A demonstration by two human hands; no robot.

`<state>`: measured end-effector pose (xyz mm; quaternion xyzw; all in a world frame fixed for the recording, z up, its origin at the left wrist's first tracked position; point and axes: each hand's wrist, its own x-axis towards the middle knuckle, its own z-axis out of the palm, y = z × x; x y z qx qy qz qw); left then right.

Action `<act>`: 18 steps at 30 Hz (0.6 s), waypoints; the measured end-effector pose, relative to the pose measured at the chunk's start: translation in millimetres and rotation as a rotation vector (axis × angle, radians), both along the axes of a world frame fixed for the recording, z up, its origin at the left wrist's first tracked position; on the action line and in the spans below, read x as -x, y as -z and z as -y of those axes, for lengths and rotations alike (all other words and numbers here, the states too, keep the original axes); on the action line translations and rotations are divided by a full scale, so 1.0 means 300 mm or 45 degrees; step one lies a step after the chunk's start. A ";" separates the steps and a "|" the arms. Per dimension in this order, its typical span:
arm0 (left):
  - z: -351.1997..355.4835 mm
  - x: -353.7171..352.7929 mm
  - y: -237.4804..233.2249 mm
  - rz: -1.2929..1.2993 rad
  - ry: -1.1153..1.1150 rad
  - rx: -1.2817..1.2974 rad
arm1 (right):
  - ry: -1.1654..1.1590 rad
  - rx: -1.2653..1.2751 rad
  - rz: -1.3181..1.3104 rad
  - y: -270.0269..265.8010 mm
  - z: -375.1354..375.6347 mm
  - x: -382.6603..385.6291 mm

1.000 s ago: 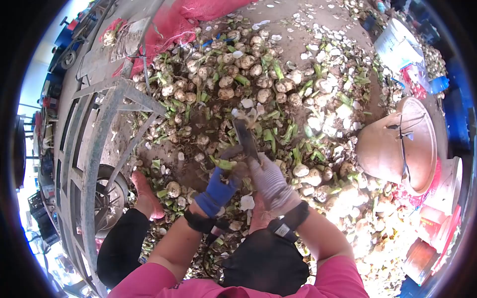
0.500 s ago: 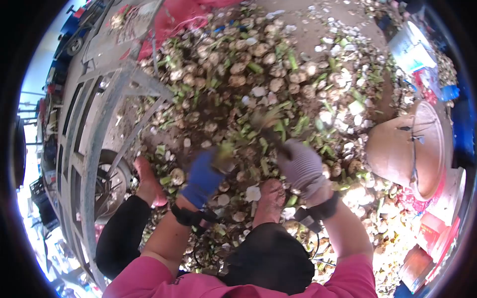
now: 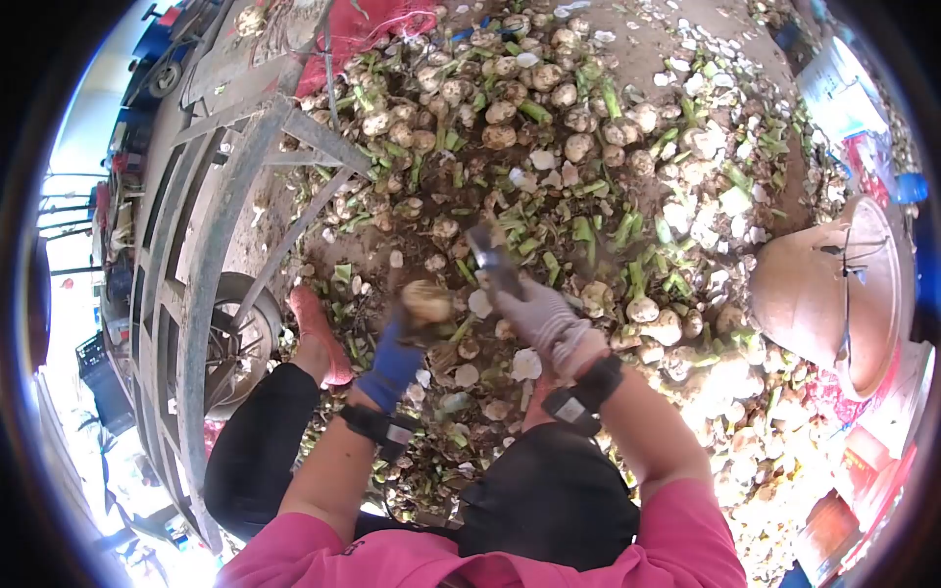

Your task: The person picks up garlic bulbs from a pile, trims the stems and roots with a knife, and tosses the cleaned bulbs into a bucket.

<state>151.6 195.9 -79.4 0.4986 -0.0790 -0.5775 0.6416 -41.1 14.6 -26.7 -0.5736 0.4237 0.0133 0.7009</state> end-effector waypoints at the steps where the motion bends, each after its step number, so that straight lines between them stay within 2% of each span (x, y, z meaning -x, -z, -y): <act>1: 0.084 0.114 -0.079 0.318 0.060 0.108 | -0.011 -0.103 0.028 -0.025 -0.006 -0.024; 2: 0.167 0.228 -0.158 0.640 0.077 0.200 | 0.080 -0.040 0.069 -0.061 -0.011 -0.032; 4: 0.251 0.248 -0.175 0.712 0.075 0.199 | 0.271 0.104 0.154 -0.146 0.017 -0.017; 6: 0.319 0.253 -0.195 0.844 0.064 0.177 | 0.114 0.662 0.071 -0.201 0.085 0.032; 7: 0.342 0.237 -0.193 0.808 0.082 0.126 | 0.033 0.935 0.034 -0.216 0.117 0.051; 9: 0.364 0.190 -0.165 0.739 0.103 0.011 | -0.067 1.224 -0.527 -0.135 0.235 0.064; 10: 0.364 0.162 -0.134 0.729 0.109 0.008 | -0.060 1.260 -0.503 -0.167 0.232 0.066; 11: 0.380 0.152 -0.145 0.973 0.141 0.075 | -0.056 1.299 -0.476 -0.221 0.221 0.069; 13: 0.362 0.162 -0.153 1.435 0.216 0.166 | -0.365 1.466 -0.195 -0.346 0.125 0.038; 14: 0.333 0.172 -0.145 1.603 0.410 0.032 | -0.513 1.521 -0.059 -0.378 0.071 0.025; 16: 0.305 0.175 -0.125 1.931 0.785 -0.219 | -0.506 1.711 0.071 -0.350 0.034 0.011; 18: 0.288 0.160 -0.105 2.018 0.855 -0.203 | -0.602 1.790 0.175 -0.331 0.049 0.013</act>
